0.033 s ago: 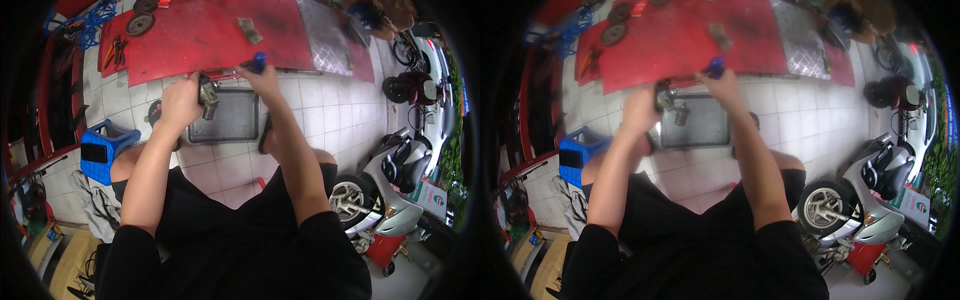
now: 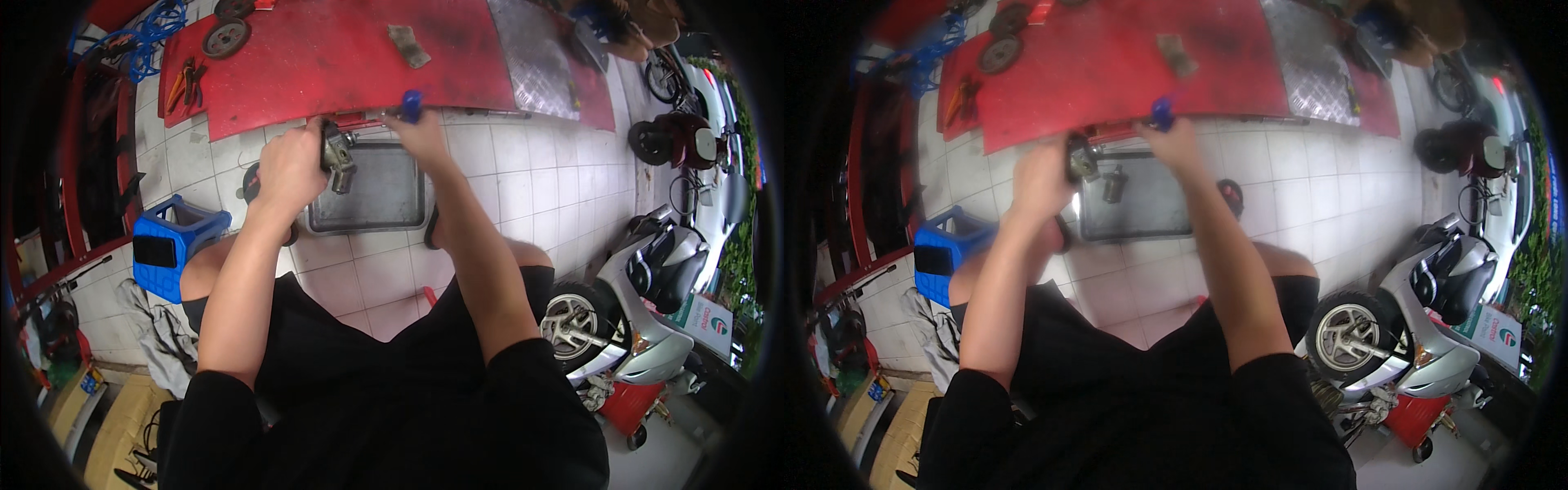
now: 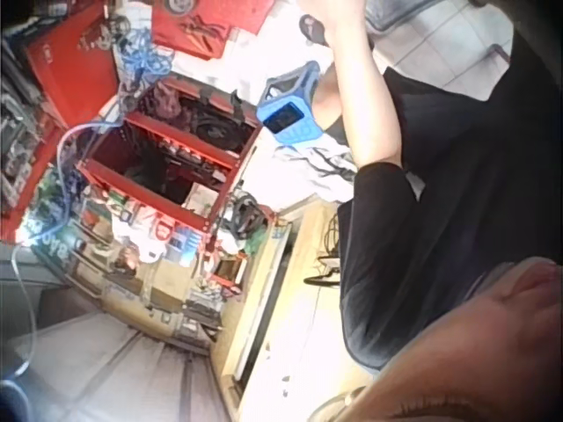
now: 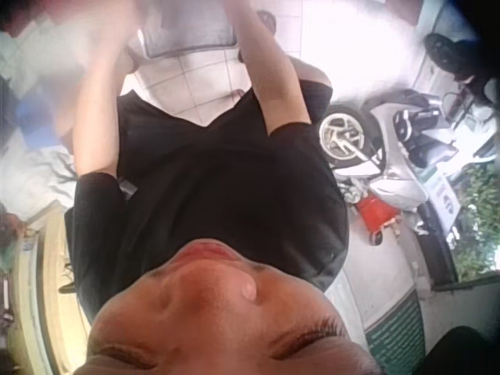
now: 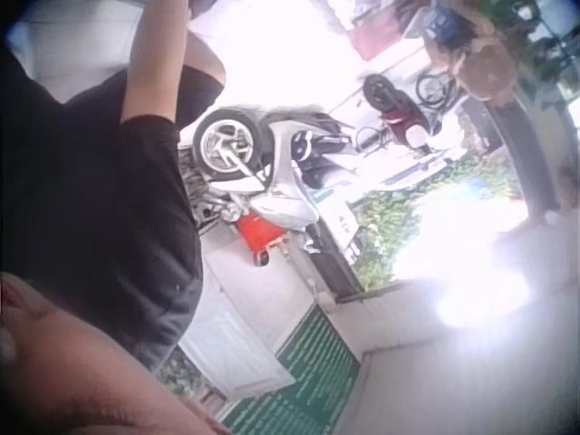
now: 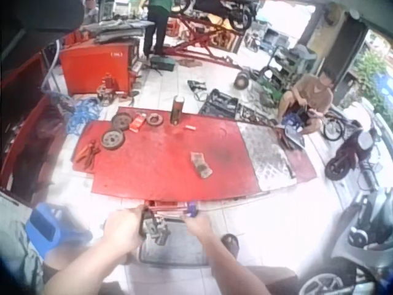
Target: The person uses a screwdriver to pry and separate metal pieces from a cylindrical motorcycle component while holding it over a tray.
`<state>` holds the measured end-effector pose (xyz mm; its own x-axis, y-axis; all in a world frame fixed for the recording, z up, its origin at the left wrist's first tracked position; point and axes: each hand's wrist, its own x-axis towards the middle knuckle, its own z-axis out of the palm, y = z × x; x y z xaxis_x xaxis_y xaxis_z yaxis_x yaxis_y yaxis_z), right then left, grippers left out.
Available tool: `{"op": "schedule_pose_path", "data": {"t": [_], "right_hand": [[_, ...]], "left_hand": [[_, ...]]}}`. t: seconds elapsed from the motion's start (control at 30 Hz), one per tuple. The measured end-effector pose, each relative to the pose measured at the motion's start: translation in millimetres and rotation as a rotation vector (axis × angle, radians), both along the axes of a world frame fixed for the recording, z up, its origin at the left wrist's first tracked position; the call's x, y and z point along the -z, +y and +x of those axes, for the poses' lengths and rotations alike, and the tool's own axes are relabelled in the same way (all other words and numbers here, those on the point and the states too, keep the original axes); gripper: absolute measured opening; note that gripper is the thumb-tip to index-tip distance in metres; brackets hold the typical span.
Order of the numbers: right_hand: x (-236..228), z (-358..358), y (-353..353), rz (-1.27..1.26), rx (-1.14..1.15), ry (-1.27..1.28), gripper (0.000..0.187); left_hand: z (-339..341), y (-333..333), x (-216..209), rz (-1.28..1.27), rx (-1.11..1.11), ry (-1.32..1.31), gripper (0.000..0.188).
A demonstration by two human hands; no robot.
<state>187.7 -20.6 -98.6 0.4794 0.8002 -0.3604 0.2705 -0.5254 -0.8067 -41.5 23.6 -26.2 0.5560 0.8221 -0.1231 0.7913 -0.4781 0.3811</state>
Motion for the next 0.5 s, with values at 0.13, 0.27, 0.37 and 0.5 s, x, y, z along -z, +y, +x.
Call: {"op": "schedule_pose_path", "data": {"t": [0.13, 0.27, 0.37, 0.5], "right_hand": [[152, -2, -41, -0.548, -0.047, -0.188, 0.048], [205, -7, -109, -0.876, 0.013, -0.123, 0.052], [235, 7, -148, -0.956, 0.118, -0.101, 0.052], [258, 0, -182, -1.040, 0.485, -0.079, 0.044]], "left_hand": [[4, 2, -1, -0.060, 0.039, 0.054, 0.063], [5, 4, 1, -0.074, 0.035, 0.049, 0.063], [15, 10, -5, -0.095, 0.050, 0.040, 0.062], [22, 19, -1, -0.089, 0.088, 0.033, 0.063]]}}
